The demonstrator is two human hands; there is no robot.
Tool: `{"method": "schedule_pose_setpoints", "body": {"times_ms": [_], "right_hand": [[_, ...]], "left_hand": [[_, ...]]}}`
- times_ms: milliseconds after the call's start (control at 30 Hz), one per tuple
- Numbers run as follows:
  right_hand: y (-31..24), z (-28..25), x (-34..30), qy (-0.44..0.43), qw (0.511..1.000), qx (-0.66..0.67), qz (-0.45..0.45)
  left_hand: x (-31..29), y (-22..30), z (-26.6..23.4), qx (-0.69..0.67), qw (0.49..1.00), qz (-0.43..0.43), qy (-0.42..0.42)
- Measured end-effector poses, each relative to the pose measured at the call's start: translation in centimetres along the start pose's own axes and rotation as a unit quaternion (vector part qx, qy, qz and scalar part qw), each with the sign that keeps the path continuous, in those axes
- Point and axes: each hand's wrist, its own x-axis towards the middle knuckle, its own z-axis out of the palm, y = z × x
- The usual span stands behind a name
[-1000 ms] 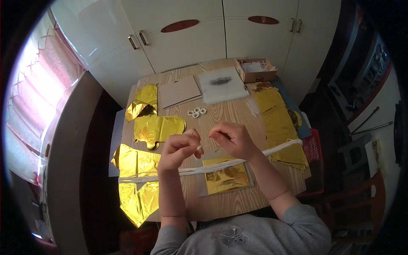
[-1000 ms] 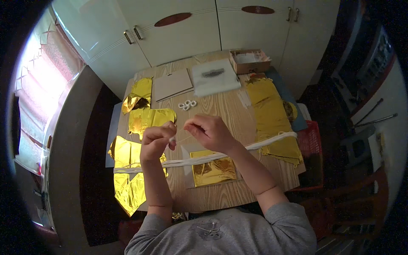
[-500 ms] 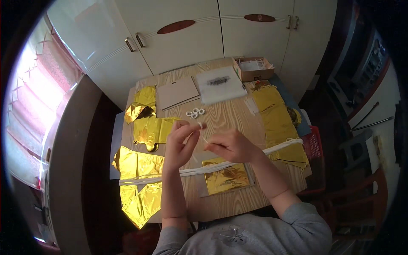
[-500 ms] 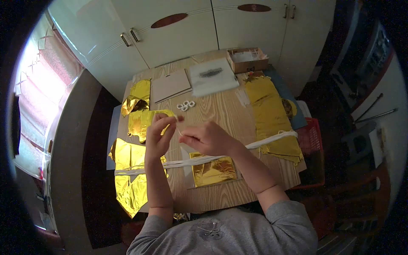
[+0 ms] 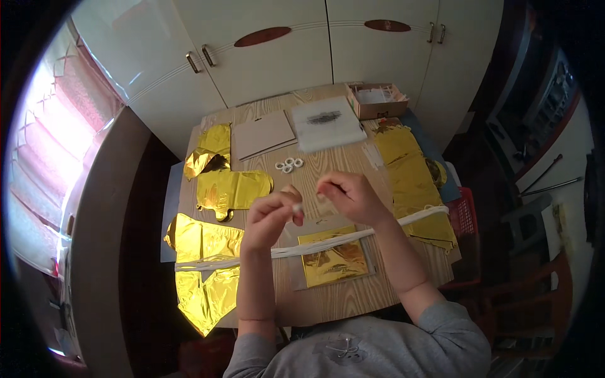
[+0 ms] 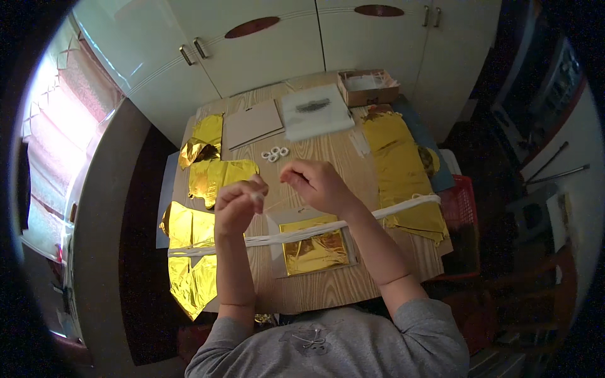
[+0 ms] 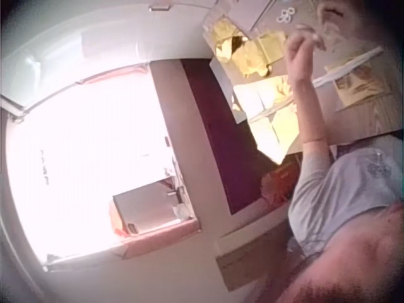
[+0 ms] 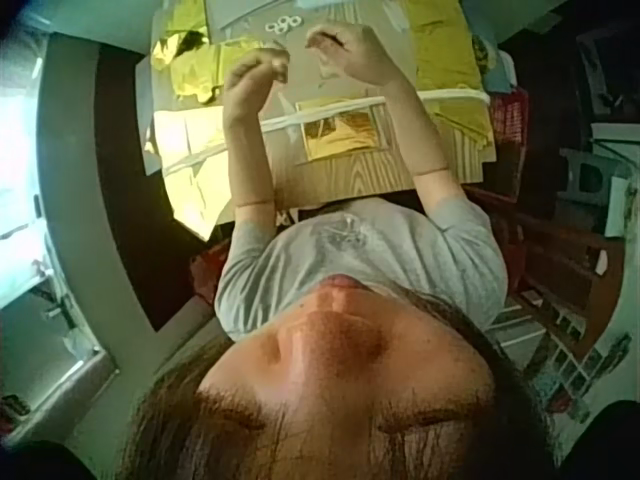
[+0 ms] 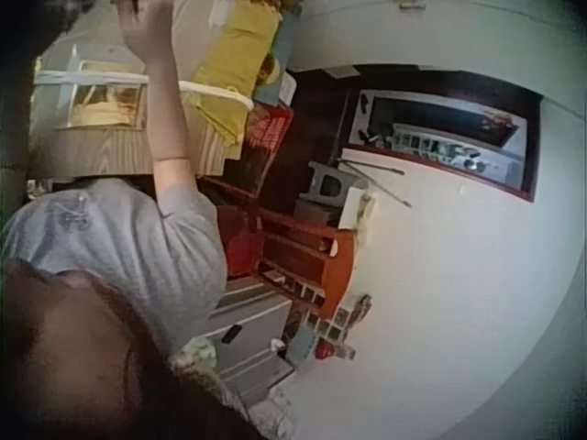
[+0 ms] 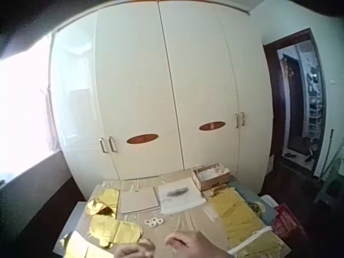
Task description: The recorder is assembling gold-colored foil sheets onto white rods using small fasteners at a wooden workstation.
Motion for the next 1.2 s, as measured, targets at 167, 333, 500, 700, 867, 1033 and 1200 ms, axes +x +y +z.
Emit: {"method": "schedule_pose_setpoints", "body": {"times_ms": [167, 333, 500, 700, 867, 1033, 1200], "right_hand": [[-0.2, 0.6, -0.2, -0.028, 0.998, -0.028, -0.054], [-1.0, 0.2, 0.0, 0.048, 0.998, -0.039, -0.017], [-1.9, 0.3, -0.7, -0.039, 0.997, -0.042, -0.059], [-1.4, 1.4, -0.5, -0.014, 0.998, -0.052, -0.034], [-3.0, 0.7, -0.6, 0.027, 0.998, 0.05, -0.027], [-2.4, 1.2, -0.4, -0.04, 0.996, -0.065, -0.052], [-2.5, 0.7, -0.3, 0.057, 0.998, -0.004, -0.008]], "left_hand": [[1.7, -0.5, 2.2, 0.422, 0.877, 0.079, 0.213], [-0.1, -0.4, -0.7, 0.089, 0.996, -0.004, 0.032], [0.7, 0.0, 1.2, 0.386, 0.912, 0.005, 0.137], [0.3, 0.3, 0.6, 0.128, 0.989, 0.038, 0.058], [0.2, 0.5, 0.4, 0.36, 0.928, -0.032, 0.092], [0.7, 0.6, 1.5, 0.284, 0.953, 0.045, 0.1], [-0.3, 0.5, 0.2, 0.182, 0.983, -0.018, 0.028]]}}
